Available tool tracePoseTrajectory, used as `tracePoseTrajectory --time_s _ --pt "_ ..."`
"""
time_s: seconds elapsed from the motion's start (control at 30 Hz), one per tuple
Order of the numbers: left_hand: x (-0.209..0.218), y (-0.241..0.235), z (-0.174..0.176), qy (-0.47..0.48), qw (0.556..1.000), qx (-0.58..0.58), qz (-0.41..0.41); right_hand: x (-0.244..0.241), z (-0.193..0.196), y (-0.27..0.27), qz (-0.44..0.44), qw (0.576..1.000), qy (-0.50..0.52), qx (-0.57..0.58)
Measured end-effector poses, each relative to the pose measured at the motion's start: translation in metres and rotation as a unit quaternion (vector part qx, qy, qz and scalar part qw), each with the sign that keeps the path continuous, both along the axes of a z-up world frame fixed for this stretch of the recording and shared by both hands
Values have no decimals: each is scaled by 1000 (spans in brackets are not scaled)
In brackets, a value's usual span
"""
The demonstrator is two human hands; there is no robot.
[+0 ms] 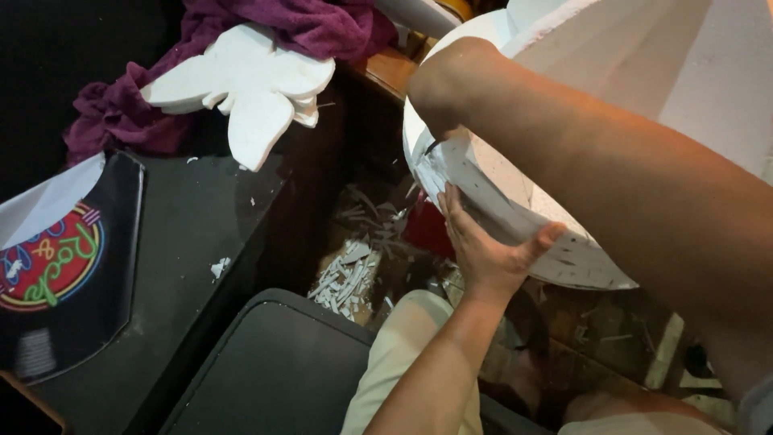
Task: The person uses a yellow utility knife to carve and trim the rim of a large white styrofoam bowl. They hold the bowl with one hand and carefully shave off small pieces along the edge, rotating the bowl to work around its circumference.
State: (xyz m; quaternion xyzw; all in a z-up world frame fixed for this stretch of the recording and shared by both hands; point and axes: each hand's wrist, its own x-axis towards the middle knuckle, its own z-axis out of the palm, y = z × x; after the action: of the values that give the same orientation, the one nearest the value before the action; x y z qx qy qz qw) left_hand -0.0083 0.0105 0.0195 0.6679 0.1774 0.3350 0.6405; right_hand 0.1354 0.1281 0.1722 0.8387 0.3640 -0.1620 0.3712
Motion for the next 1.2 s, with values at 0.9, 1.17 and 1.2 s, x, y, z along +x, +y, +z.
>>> tracePoseTrajectory --time_s 0.9,1.17,1.2 --pt "11 -10 -17 -7 998 57 35 -9 14 -9 18 999 -19 -21" --pt "9 -10 -24 -5 997 74 34 -10 7 -5 34 999 -9 -26" --pt "9 -8 -21 -3 997 73 35 -11 8 -7 35 999 -7 -27"
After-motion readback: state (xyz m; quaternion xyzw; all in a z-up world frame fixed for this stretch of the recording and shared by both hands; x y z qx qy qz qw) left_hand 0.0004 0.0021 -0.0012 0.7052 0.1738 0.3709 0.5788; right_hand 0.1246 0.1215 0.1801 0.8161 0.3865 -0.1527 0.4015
